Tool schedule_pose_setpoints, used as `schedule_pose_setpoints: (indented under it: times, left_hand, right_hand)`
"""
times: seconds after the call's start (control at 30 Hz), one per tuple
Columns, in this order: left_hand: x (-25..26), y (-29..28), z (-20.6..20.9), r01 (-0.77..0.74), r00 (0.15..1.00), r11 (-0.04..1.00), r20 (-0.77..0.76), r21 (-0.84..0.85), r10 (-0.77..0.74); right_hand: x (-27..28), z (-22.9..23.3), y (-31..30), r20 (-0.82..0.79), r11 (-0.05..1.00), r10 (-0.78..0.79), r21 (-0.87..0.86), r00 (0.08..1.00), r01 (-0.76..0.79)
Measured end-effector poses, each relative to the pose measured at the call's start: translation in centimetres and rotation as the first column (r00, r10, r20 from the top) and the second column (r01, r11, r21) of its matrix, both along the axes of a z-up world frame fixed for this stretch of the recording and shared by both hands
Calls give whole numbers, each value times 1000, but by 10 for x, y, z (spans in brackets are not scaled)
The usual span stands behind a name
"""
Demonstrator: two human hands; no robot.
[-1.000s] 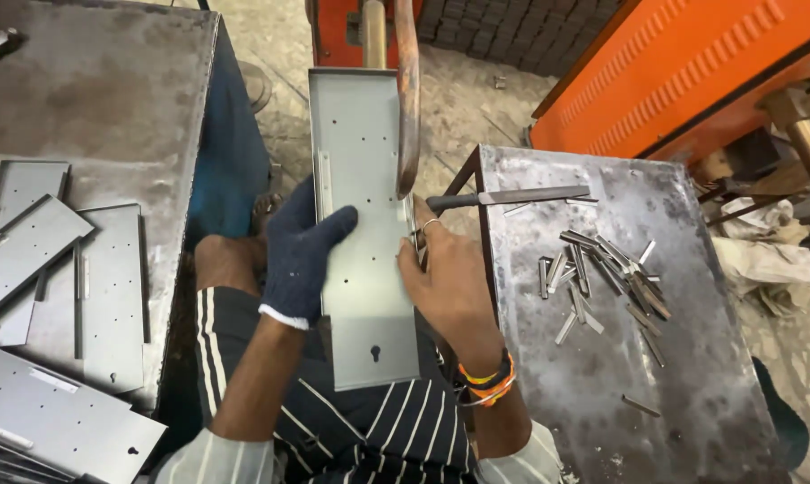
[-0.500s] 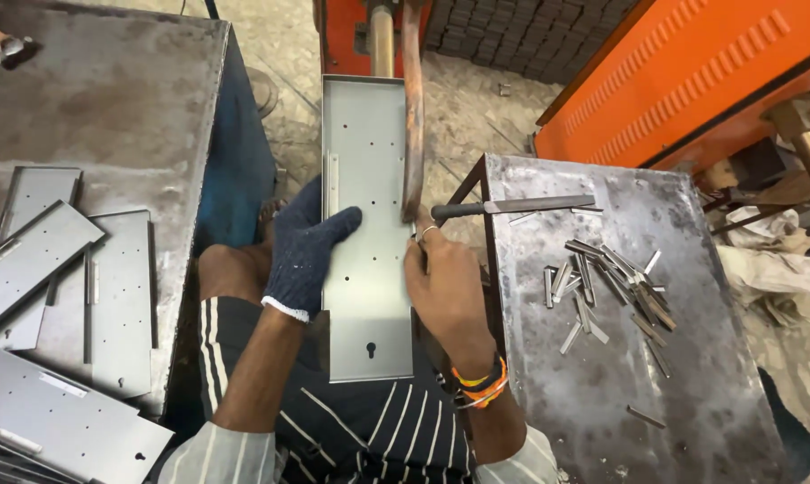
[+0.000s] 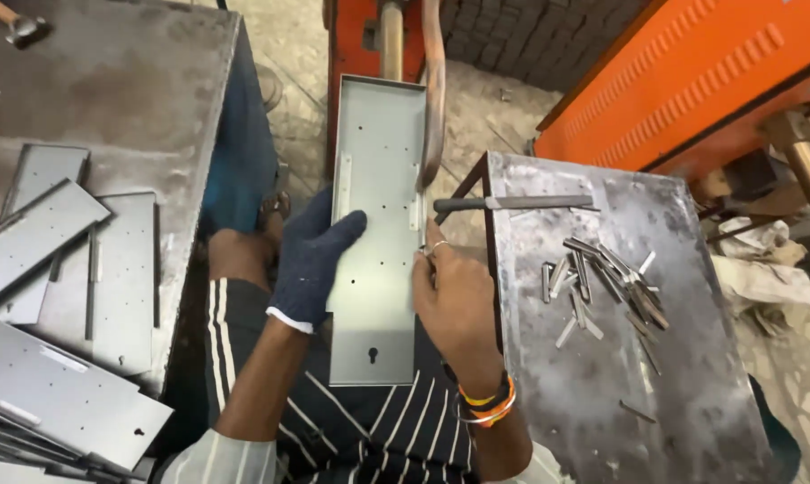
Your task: Spot welding small metal brackets onto larger metal plates at a manual workstation.
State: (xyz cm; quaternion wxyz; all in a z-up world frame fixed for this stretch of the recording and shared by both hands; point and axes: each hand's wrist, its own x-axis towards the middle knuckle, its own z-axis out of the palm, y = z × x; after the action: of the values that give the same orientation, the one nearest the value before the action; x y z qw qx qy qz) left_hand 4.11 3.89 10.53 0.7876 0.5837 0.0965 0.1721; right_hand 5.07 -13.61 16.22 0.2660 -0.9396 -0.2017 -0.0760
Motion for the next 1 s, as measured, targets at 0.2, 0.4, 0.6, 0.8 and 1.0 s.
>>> schedule_pose_setpoints:
  times: [0.2, 0.4, 0.6, 0.8, 1.0]
  left_hand:
    - [-38, 12, -8, -104, 993, 988, -46, 110, 109]
    - [-87, 40, -61, -479, 838, 794, -77, 374, 541]
    - [-174, 107, -120, -677, 380, 488, -306, 550, 873]
    - [-304, 165, -196, -651, 99, 167, -135, 741, 986]
    - [-386, 202, -186, -616, -64, 169, -263, 770, 963]
  right_hand:
    - [1, -30, 19, 42, 990, 72, 122, 997, -76]
    - [16, -94, 84, 9, 930, 359, -81, 933, -357]
    - [-16, -144, 132, -523, 726, 685, 545, 507, -419]
    - [-63, -223, 184, -714, 687, 699, 651, 46, -324]
    - [-91, -280, 196, -697, 636, 714, 681, -56, -365]
